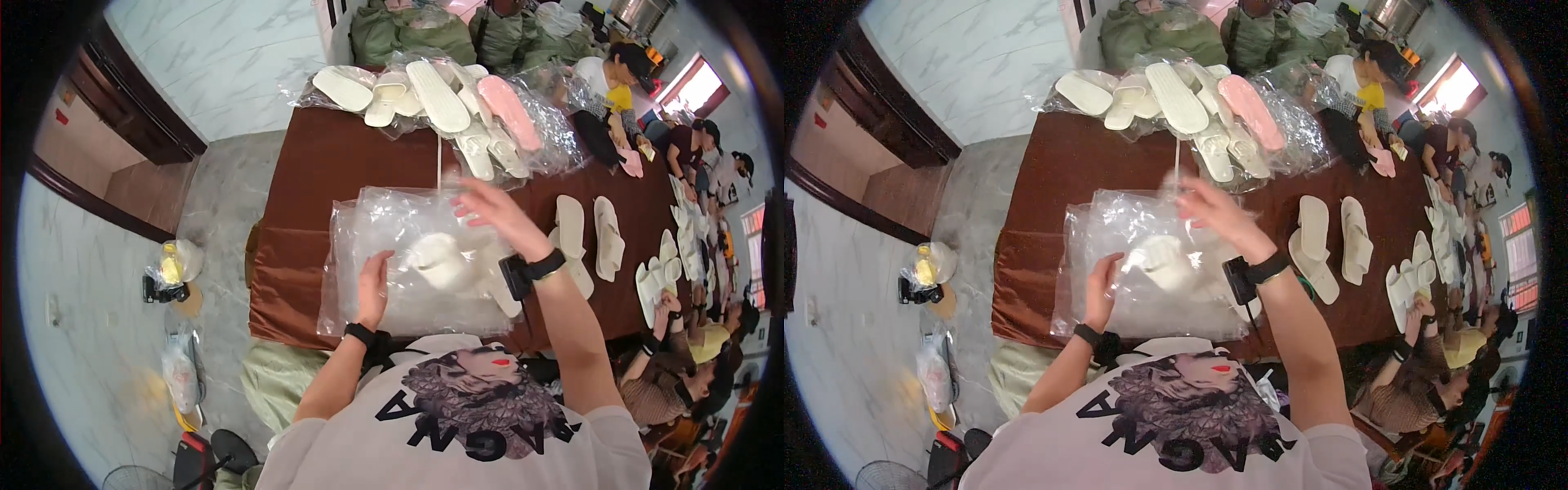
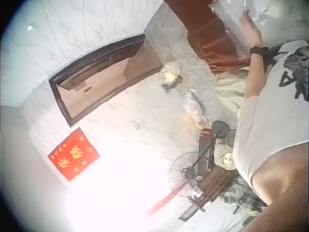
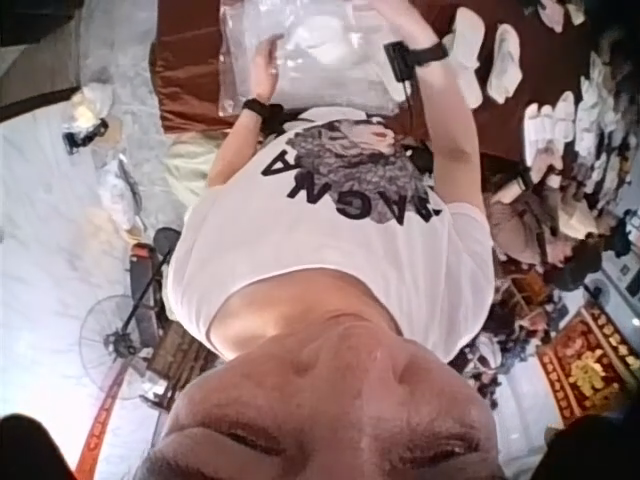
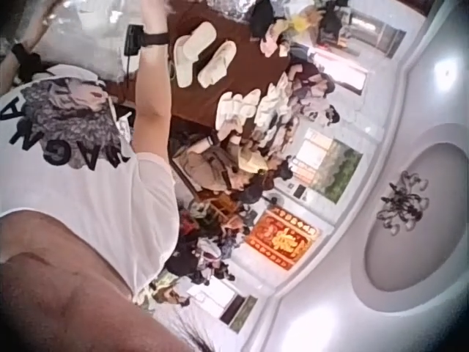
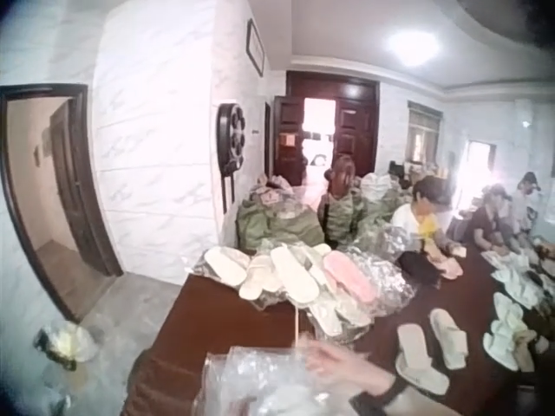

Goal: The recorder trims plastic bags and packages white footwear components.

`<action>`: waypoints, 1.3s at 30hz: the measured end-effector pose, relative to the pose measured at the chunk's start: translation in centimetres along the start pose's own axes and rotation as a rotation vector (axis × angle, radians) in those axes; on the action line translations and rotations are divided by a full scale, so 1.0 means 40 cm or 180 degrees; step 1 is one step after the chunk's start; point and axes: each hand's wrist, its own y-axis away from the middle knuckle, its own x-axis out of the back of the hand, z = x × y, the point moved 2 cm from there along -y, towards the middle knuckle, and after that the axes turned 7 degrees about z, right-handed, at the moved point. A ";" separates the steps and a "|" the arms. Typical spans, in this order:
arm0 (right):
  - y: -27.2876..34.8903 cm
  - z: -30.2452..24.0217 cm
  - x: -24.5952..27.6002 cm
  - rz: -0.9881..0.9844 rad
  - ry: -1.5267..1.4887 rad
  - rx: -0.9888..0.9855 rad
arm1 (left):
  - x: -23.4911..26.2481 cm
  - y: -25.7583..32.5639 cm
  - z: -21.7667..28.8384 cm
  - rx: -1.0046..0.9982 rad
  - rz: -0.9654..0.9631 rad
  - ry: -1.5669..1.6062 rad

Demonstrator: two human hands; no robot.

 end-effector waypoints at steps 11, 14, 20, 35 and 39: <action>0.212 0.371 0.183 0.1038 0.1802 -0.0234 | 0.076 -0.015 0.003 0.1558 -0.0517 0.1286; 0.258 0.437 0.147 0.0613 0.1217 -0.1205 | 0.069 -0.020 -0.030 0.1436 -0.0465 0.1396; 0.232 0.551 0.074 0.1172 0.1604 0.0100 | 0.053 -0.028 0.080 0.1958 -0.0855 0.1951; 0.251 0.664 0.222 0.2464 0.1786 -0.0847 | 0.089 0.073 -0.045 0.1229 -0.0030 0.0842; 0.248 0.570 0.217 0.2407 0.0026 -0.0859 | 0.101 0.084 -0.042 0.1125 0.0054 0.0971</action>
